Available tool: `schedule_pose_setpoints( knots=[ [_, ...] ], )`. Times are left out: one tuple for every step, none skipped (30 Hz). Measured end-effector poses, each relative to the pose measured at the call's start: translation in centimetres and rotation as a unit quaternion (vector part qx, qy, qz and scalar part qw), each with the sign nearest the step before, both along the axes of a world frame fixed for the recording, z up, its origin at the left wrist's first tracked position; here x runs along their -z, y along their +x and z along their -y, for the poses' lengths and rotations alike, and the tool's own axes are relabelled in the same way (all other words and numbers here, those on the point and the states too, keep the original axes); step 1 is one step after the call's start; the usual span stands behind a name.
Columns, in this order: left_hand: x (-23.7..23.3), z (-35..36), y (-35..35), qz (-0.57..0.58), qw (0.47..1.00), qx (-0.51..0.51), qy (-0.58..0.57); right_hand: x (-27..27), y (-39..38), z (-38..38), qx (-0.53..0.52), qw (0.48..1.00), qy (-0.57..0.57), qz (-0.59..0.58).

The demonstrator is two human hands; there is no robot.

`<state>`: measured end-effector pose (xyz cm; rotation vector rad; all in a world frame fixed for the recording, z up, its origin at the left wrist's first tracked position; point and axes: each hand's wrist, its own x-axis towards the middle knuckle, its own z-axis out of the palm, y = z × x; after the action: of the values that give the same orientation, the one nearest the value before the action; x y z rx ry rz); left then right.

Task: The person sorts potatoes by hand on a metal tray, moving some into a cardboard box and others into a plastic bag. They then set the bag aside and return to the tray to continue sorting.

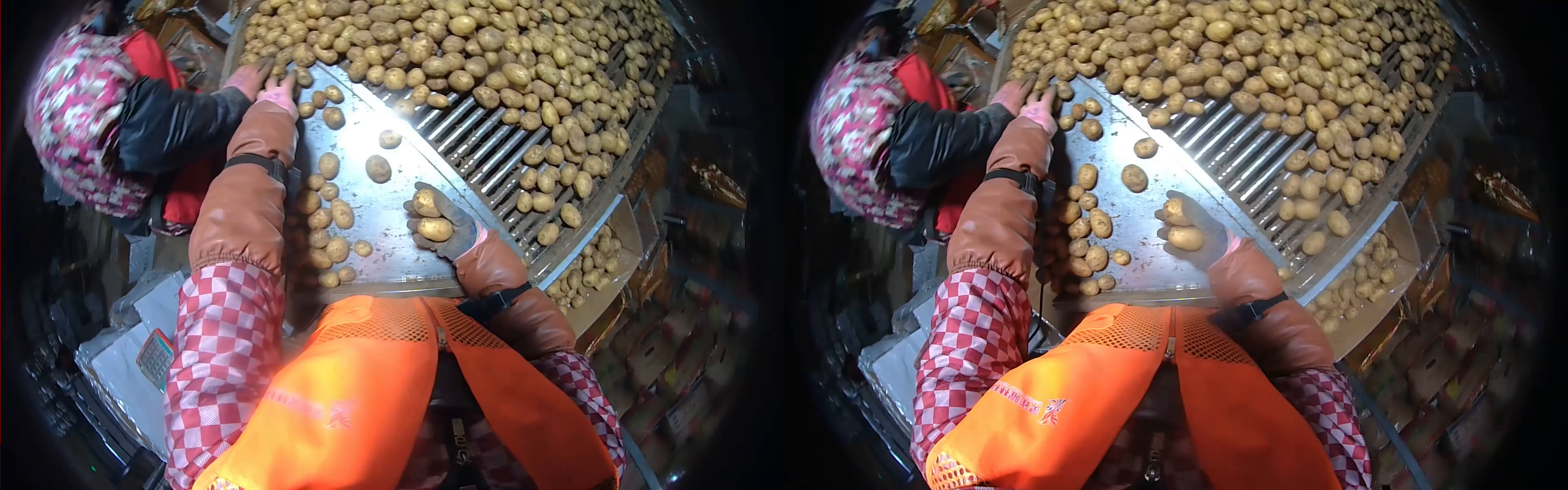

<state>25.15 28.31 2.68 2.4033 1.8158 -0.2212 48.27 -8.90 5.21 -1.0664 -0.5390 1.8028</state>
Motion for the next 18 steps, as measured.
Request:
schedule_pose_setpoints(
  knots=[
    [0.6, -0.2, 0.3, 0.02, 0.999, -0.036, 0.006, -0.2, 0.9, 0.0, 0.006, 1.0, -0.006, 0.005],
    [1.1, -0.1, 0.0, 0.038, 0.998, -0.048, 0.003, -0.2, 1.9, -0.2, 0.064, 0.982, -0.101, -0.144],
    [1.5, -0.3, -0.4, 0.056, 0.997, -0.057, 0.003, 0.0, 2.5, -0.3, 0.123, 0.931, -0.186, -0.289],
    [2.0, 0.1, -1.0, 0.078, 0.995, -0.066, -0.014, 0.6, 2.3, 0.3, 0.106, 0.978, -0.087, -0.156],
    [2.1, 0.8, -1.1, 0.103, 0.989, -0.099, -0.042, 1.1, 1.9, 1.1, 0.083, 0.996, 0.008, -0.019],
    [7.8, -0.1, -4.2, 0.171, 0.977, -0.097, -0.086, 1.0, 2.1, 1.3, 0.093, 0.995, -0.026, -0.035],
    [12.9, -1.5, -6.6, 0.24, 0.958, -0.094, -0.125, 1.0, 2.5, 0.7, 0.102, 0.992, -0.053, -0.05],
    [7.6, 3.2, -4.6, 0.167, 0.979, -0.068, -0.099, 1.4, 2.6, 0.2, 0.106, 0.992, -0.052, -0.054],
    [1.0, 8.5, -2.0, 0.092, 0.992, -0.042, -0.072, 1.8, 2.5, -0.2, 0.113, 0.987, -0.071, -0.087],
    [3.8, 8.0, -4.3, 0.155, 0.987, 0.018, -0.027, 2.1, 2.3, -0.3, 0.118, 0.981, -0.093, -0.12],
    [3.5, 8.8, -4.7, 0.15, 0.988, 0.014, -0.029, 2.3, 2.1, -0.3, 0.114, 0.981, -0.096, -0.124],
    [2.2, 9.7, -4.1, 0.247, 0.967, -0.037, -0.042, 2.4, 2.1, -0.7, 0.129, 0.955, -0.11, -0.245],
    [0.9, 10.5, -3.2, 0.341, 0.934, -0.086, -0.054, 2.5, 2.2, -1.1, 0.142, 0.914, -0.121, -0.361],
    [-3.0, 13.3, -0.4, 0.451, 0.869, -0.147, -0.138, 2.2, 2.4, -1.2, 0.113, 0.92, -0.11, -0.358],
    [-6.2, 16.7, 2.5, 0.548, 0.78, -0.206, -0.22, 2.1, 2.3, -1.3, 0.109, 0.919, -0.112, -0.361],
    [-5.2, 19.0, 3.1, 0.504, 0.828, -0.101, -0.226, 2.1, 2.2, -1.3, 0.103, 0.905, -0.117, -0.397],
    [-4.2, 20.8, 3.7, 0.452, 0.863, 0.007, -0.227, 1.8, 2.2, -1.6, 0.095, 0.889, -0.119, -0.431],
    [-5.6, 23.0, 5.7, 0.418, 0.865, -0.005, -0.276, 0.2, 2.4, -2.1, 0.073, 0.887, -0.101, -0.445]
  ],
)
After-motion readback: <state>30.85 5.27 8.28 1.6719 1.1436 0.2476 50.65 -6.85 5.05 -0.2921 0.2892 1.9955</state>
